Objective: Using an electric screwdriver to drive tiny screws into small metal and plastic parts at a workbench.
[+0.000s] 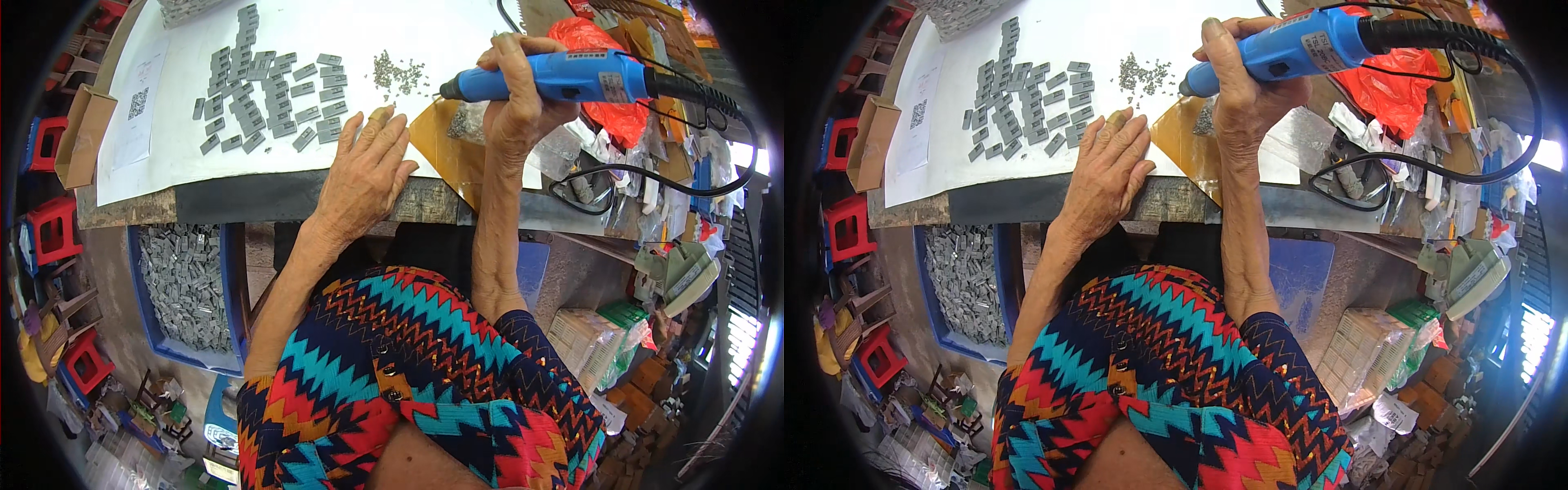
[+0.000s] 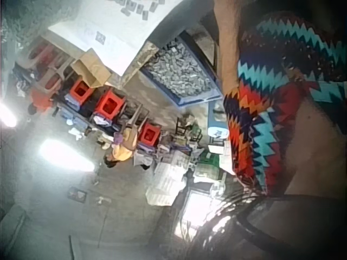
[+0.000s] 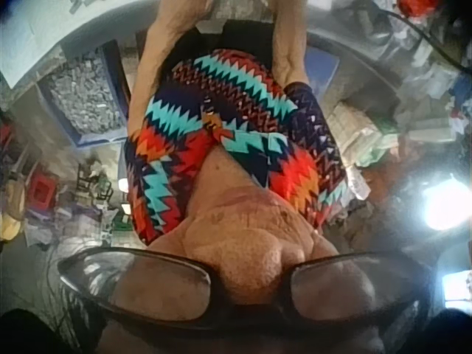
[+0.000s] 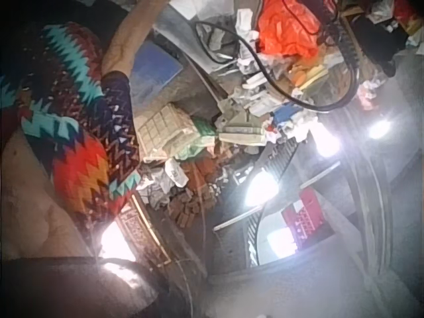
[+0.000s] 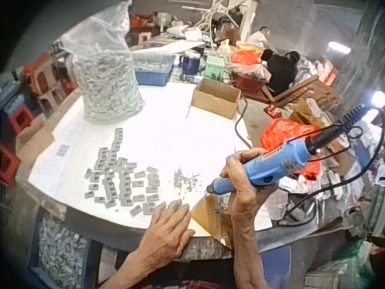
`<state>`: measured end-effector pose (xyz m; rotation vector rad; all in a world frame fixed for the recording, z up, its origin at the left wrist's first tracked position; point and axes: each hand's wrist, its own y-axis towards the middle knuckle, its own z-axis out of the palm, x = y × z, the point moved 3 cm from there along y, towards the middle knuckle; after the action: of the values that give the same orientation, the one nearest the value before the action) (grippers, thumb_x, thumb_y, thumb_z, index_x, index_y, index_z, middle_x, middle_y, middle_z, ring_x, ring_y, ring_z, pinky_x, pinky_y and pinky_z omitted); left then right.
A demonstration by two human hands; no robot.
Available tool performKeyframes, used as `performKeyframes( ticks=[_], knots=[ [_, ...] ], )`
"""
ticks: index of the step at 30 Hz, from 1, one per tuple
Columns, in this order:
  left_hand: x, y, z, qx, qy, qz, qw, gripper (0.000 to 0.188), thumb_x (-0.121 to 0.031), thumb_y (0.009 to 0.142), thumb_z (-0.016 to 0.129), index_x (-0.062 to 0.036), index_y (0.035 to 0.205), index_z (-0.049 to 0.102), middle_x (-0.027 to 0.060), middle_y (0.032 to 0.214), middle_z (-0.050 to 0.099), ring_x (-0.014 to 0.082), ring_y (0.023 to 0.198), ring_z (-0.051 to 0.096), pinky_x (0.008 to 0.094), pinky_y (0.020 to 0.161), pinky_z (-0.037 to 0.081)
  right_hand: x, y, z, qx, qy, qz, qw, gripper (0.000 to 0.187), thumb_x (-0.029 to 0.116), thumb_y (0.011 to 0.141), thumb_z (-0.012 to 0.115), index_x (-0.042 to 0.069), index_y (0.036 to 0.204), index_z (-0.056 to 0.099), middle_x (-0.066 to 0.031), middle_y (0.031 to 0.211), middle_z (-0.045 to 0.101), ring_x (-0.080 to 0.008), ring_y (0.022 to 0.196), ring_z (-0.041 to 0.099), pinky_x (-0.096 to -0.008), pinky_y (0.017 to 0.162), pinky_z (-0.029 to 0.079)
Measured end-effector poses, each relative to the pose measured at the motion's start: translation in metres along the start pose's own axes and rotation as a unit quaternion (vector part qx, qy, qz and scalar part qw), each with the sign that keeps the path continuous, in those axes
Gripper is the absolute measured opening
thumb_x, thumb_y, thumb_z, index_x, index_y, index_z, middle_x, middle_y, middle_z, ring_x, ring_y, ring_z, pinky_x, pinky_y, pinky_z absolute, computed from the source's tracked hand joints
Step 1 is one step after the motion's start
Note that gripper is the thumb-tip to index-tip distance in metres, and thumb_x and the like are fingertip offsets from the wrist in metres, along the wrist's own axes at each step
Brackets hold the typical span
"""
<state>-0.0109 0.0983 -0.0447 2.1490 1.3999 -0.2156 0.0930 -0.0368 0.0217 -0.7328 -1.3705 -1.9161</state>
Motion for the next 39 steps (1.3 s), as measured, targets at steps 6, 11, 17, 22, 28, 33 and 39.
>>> performKeyframes(
  ticks=[6,11,17,22,28,33,39],
  knots=[
    [-0.002,0.000,-0.003,-0.031,-0.034,0.003,0.999,0.031,-0.014,0.083,0.058,0.0024,0.110,0.055,0.0139,0.117,0.053,0.0302,0.117,0.044,0.0437,0.101,0.030,0.002,-0.001,0.000,-0.002,-0.005,-0.011,1.000,0.018,0.000,0.069,0.066,-0.003,0.084,0.056,-0.0097,0.064,0.060,-0.0171,0.054,0.061,-0.0305,0.059,0.053],
    [0.000,0.004,-0.009,-0.121,-0.071,0.003,0.990,0.031,-0.006,0.076,0.064,0.0019,0.105,0.056,0.0135,0.101,0.056,0.0283,0.102,0.051,0.0396,0.087,0.040,0.021,-0.004,0.002,-0.008,0.053,0.015,0.998,0.018,0.000,0.070,0.068,-0.001,0.083,0.056,-0.0087,0.069,0.061,-0.0153,0.056,0.061,-0.0280,0.055,0.052],
    [0.000,0.016,-0.012,-0.165,-0.188,-0.094,0.964,0.026,-0.003,0.077,0.064,-0.0010,0.103,0.060,0.0114,0.089,0.060,0.0218,0.078,0.056,0.0309,0.067,0.046,0.045,-0.014,0.009,-0.008,0.106,0.055,0.993,0.021,-0.004,0.072,0.066,-0.003,0.088,0.053,-0.0092,0.072,0.059,-0.0146,0.058,0.059,-0.0290,0.058,0.051],
    [-0.003,0.014,-0.003,-0.162,-0.220,-0.117,0.955,0.020,-0.005,0.077,0.066,0.0007,0.095,0.062,0.0103,0.082,0.061,0.0151,0.063,0.057,0.0255,0.054,0.045,0.056,-0.021,0.010,0.009,0.114,0.063,0.991,0.022,-0.003,0.073,0.065,-0.002,0.090,0.052,-0.0093,0.075,0.059,-0.0146,0.058,0.059,-0.0295,0.058,0.051],
    [-0.007,0.010,-0.006,-0.186,-0.258,-0.121,0.940,0.012,-0.004,0.077,0.064,0.0032,0.087,0.062,0.0138,0.074,0.062,0.0215,0.060,0.061,0.0289,0.052,0.048,0.067,-0.025,0.011,0.026,0.131,0.064,0.989,0.021,-0.003,0.073,0.064,-0.001,0.090,0.052,-0.0104,0.074,0.059,-0.0148,0.059,0.059,-0.0299,0.060,0.051],
    [-0.008,0.002,0.000,-0.121,-0.411,-0.214,0.878,0.013,-0.006,0.081,0.062,0.0023,0.090,0.063,0.0089,0.074,0.065,0.0125,0.060,0.060,0.0228,0.050,0.045,0.072,-0.029,0.006,0.016,0.152,0.059,0.987,0.020,-0.003,0.075,0.063,-0.001,0.091,0.052,-0.0108,0.073,0.059,-0.0148,0.059,0.059,-0.0301,0.061,0.050],
    [-0.005,-0.009,0.006,-0.043,-0.655,-0.263,0.707,0.016,-0.007,0.085,0.059,0.0041,0.097,0.061,0.0075,0.078,0.065,0.0070,0.062,0.058,0.0166,0.052,0.043,0.082,-0.032,-0.002,0.022,0.185,0.070,0.980,0.019,-0.003,0.076,0.061,-0.002,0.092,0.051,-0.0150,0.077,0.059,-0.0160,0.059,0.058,-0.0307,0.061,0.050]
  ],
)
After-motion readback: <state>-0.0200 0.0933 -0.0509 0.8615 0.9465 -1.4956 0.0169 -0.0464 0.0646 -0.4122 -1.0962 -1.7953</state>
